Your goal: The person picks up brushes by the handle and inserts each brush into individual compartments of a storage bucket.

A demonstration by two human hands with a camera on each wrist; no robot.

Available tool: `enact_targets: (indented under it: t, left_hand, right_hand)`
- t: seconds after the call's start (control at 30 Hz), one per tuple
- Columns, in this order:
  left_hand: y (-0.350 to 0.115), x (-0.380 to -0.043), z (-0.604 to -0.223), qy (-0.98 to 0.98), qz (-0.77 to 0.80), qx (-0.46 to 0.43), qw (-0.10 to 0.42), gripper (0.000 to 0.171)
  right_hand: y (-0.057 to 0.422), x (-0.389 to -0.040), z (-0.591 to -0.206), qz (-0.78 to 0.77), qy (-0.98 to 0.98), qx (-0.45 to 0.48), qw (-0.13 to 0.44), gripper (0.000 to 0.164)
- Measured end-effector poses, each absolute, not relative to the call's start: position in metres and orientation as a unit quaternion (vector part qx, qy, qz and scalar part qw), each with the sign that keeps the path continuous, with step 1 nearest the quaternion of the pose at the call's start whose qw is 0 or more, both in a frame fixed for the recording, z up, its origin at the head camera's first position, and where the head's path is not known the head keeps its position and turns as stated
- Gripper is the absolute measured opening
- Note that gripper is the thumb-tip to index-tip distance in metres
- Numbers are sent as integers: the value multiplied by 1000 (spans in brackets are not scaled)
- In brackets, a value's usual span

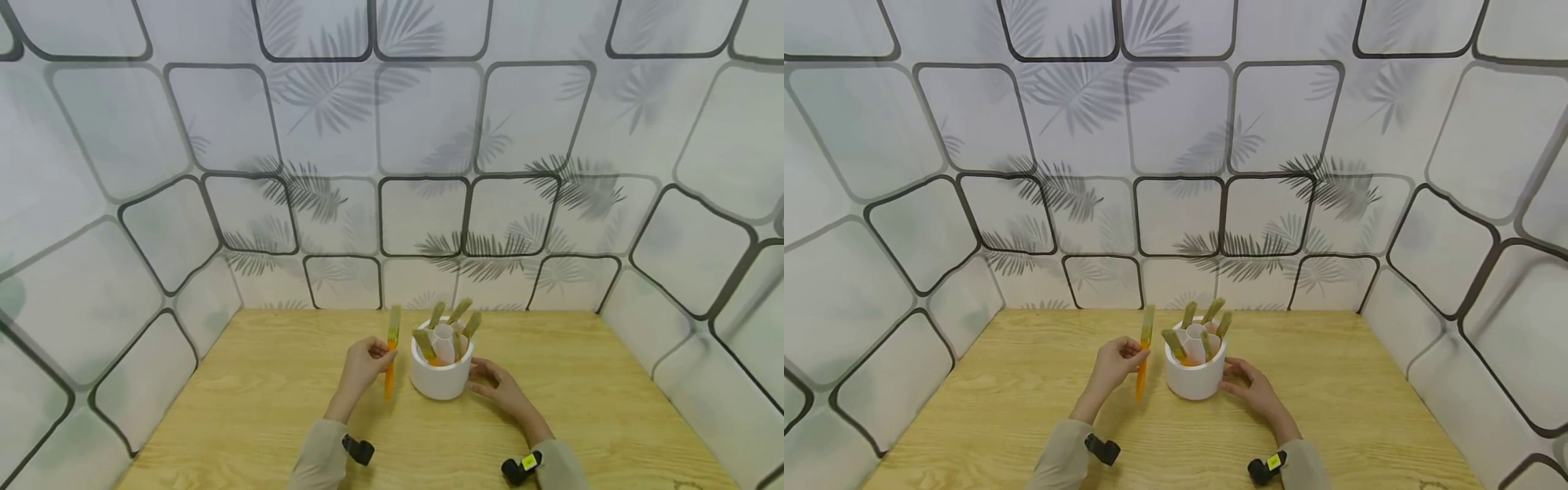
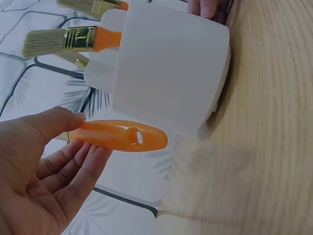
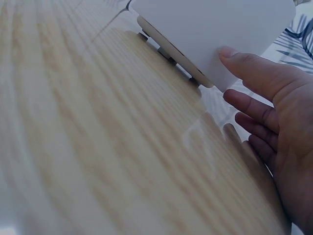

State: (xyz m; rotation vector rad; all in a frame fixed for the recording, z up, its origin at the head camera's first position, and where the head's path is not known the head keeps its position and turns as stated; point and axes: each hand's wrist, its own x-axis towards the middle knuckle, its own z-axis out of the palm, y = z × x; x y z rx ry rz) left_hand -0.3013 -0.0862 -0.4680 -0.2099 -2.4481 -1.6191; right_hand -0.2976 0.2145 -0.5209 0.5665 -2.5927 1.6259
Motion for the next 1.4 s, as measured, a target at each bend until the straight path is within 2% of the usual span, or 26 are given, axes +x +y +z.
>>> enact_targets:
  t: [0.73,1.07,1.4]
  left_hand:
    - [-73,-309,-458,-802,-581,-71,118,17]
    - [-71,-310,-458,-802,-572,-73,155,19]
    - [-66,-313,-452,-776,-607,-65,162,22]
  right_hand:
    - [216,-298,-525,515,-835,192,15,50]
    - [217,-297,-526,517,-834,191,18,49]
    - [216,-298,-524,519,-833,189,20,48]
